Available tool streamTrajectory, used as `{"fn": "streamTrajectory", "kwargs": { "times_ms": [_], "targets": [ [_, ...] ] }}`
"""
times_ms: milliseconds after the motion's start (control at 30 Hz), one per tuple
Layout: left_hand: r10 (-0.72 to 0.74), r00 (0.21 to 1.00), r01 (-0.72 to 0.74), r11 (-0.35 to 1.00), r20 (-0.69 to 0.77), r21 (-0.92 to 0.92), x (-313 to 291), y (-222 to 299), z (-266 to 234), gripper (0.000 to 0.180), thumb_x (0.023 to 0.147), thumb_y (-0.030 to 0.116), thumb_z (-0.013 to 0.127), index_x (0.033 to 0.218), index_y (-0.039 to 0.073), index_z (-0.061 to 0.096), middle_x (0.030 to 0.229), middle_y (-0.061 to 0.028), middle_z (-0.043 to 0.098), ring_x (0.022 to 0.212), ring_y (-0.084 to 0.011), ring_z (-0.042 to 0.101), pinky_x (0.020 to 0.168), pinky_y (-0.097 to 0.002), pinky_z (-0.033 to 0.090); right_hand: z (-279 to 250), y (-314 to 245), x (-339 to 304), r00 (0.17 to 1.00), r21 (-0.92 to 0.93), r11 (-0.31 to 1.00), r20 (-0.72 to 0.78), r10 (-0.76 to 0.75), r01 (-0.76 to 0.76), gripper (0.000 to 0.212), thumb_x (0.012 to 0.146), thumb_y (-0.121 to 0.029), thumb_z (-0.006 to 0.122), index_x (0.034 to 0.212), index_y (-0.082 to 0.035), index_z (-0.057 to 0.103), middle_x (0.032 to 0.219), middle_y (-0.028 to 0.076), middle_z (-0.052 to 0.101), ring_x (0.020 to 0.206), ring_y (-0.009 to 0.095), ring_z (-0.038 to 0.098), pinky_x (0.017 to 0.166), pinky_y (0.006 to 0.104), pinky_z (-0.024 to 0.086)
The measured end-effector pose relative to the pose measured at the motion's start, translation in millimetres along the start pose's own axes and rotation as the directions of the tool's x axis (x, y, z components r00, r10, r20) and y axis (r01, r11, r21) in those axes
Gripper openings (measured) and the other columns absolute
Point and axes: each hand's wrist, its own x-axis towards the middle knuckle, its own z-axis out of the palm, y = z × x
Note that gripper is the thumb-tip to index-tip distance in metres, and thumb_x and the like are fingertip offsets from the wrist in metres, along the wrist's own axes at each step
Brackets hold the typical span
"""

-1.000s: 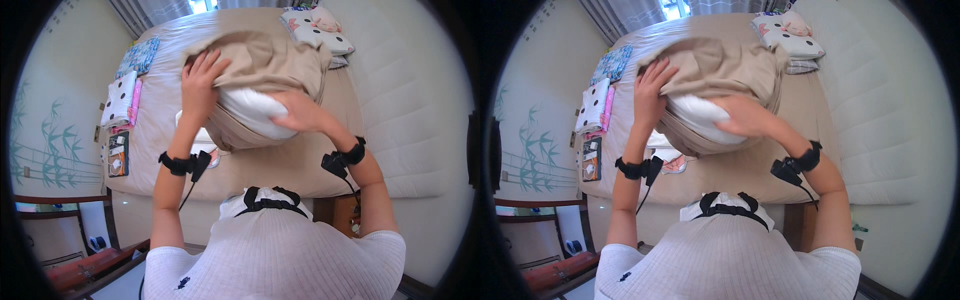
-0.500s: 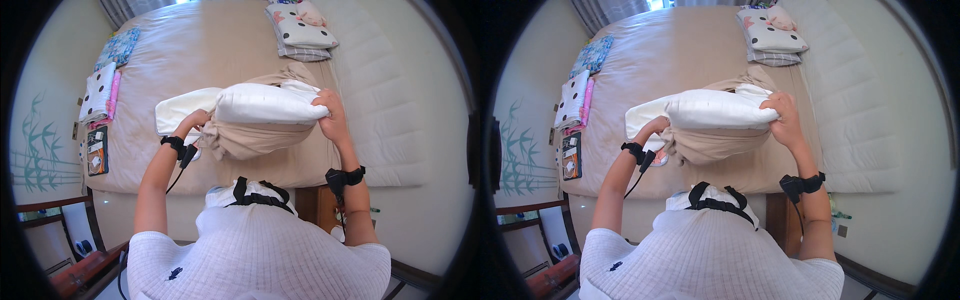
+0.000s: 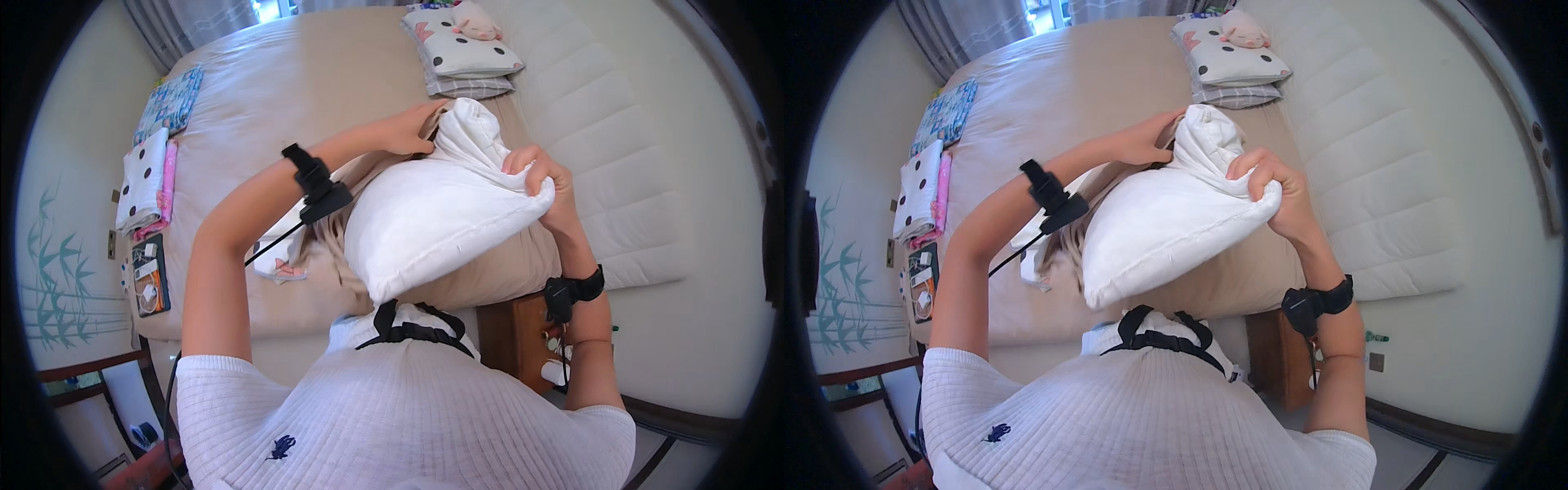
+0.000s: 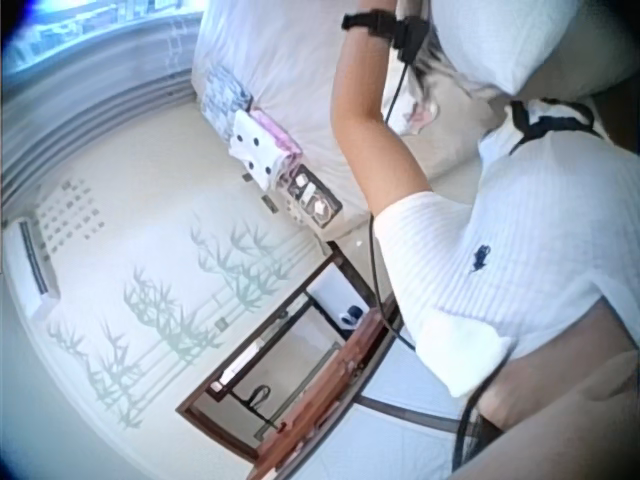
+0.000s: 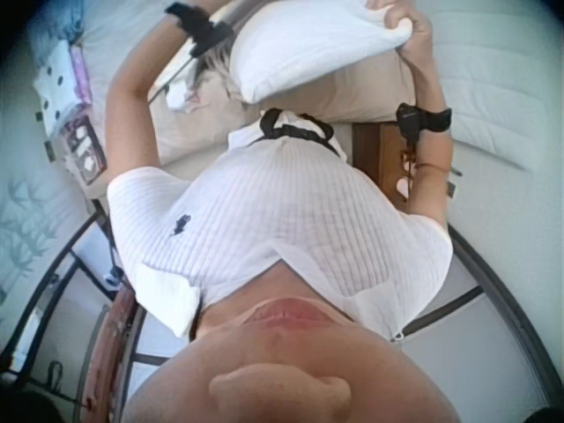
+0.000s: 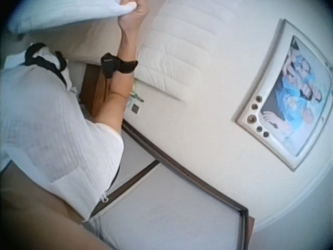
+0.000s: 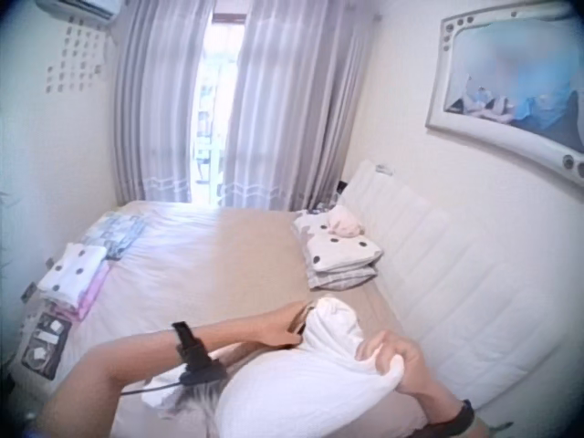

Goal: The person puts a pillow into a pillowcase on a bed, smooths it out, and then repeat the process with a second pillow and pillowcase.

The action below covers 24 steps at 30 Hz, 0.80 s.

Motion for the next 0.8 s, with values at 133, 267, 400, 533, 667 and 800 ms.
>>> {"fn": "streamTrajectory", "kwargs": {
  "times_ms": [133,267,400,533,667,800],
  "targets": [
    [-0.1,0.995,0.102,0.992,-0.03,0.073,40,-58,-12,0.031,0.074,0.004,0.046,0.105,0.004,0.053,0.093,-0.0153,0.059,0.089,-0.0273,0.055,0.078,-0.0353,0.041,-24,-36,11,0.994,0.021,0.997,-0.079,-0.078,0.08,0.023,0.07,0.001,0.054,0.057,-0.011,0.039,0.08,0.008,0.051,0.079,0.017,0.049,0.072,0.0273,0.038],
    [-0.414,0.909,0.417,0.905,0.055,-0.081,-45,-119,16,0.022,0.072,0.011,0.05,0.092,0.009,0.057,0.084,-0.0168,0.059,0.08,-0.0332,0.056,0.07,-0.0388,0.044,-72,-37,7,0.917,0.285,0.946,-0.397,-0.027,0.152,0.016,0.08,-0.007,0.043,0.066,-0.013,0.04,0.085,0.007,0.049,0.079,0.018,0.047,0.072,0.03,0.043],
    [-0.671,0.741,0.66,0.734,-0.019,-0.162,-144,-137,109,0.025,0.073,0.011,0.047,0.098,0.006,0.051,0.079,-0.018,0.059,0.077,-0.0287,0.058,0.062,-0.0366,0.047,-125,98,-36,0.644,0.462,0.764,-0.424,0.637,-0.451,0.014,0.086,-0.016,0.04,0.092,-0.011,0.052,0.105,0.007,0.05,0.096,0.018,0.046,0.078,0.0301,0.042],
    [-0.704,0.619,0.746,0.389,0.348,-0.541,-129,-94,166,0.025,0.078,0.017,0.047,0.098,0.004,0.05,0.075,-0.0083,0.056,0.073,-0.0169,0.058,0.053,-0.029,0.048,-116,47,-81,0.354,0.389,0.426,-0.245,0.903,-0.817,0.042,0.087,-0.028,0.043,0.123,-0.007,0.037,0.12,0.008,0.043,0.112,0.019,0.038,0.09,0.0329,0.033],
    [-0.502,0.803,0.553,0.429,0.32,-0.714,-92,-44,219,0.029,0.082,0.025,0.045,0.105,0.008,0.047,0.088,-0.0041,0.053,0.074,-0.0132,0.055,0.058,-0.0256,0.047,-88,23,-64,0.462,-0.084,0.455,-0.214,0.861,-0.887,0.047,0.086,-0.03,0.046,0.125,-0.006,0.035,0.126,0.009,0.039,0.116,0.02,0.036,0.092,0.0325,0.031],
    [-0.411,0.791,0.585,0.291,0.454,-0.757,-52,-26,242,0.031,0.084,0.033,0.047,0.099,0.006,0.05,0.09,-0.0039,0.055,0.074,-0.0118,0.056,0.061,-0.0247,0.047,-81,45,-79,0.56,-0.413,0.473,-0.113,0.821,-0.778,0.047,0.085,-0.03,0.049,0.123,-0.004,0.038,0.125,0.011,0.04,0.116,0.022,0.036,0.094,0.0323,0.031]
  ]
}}
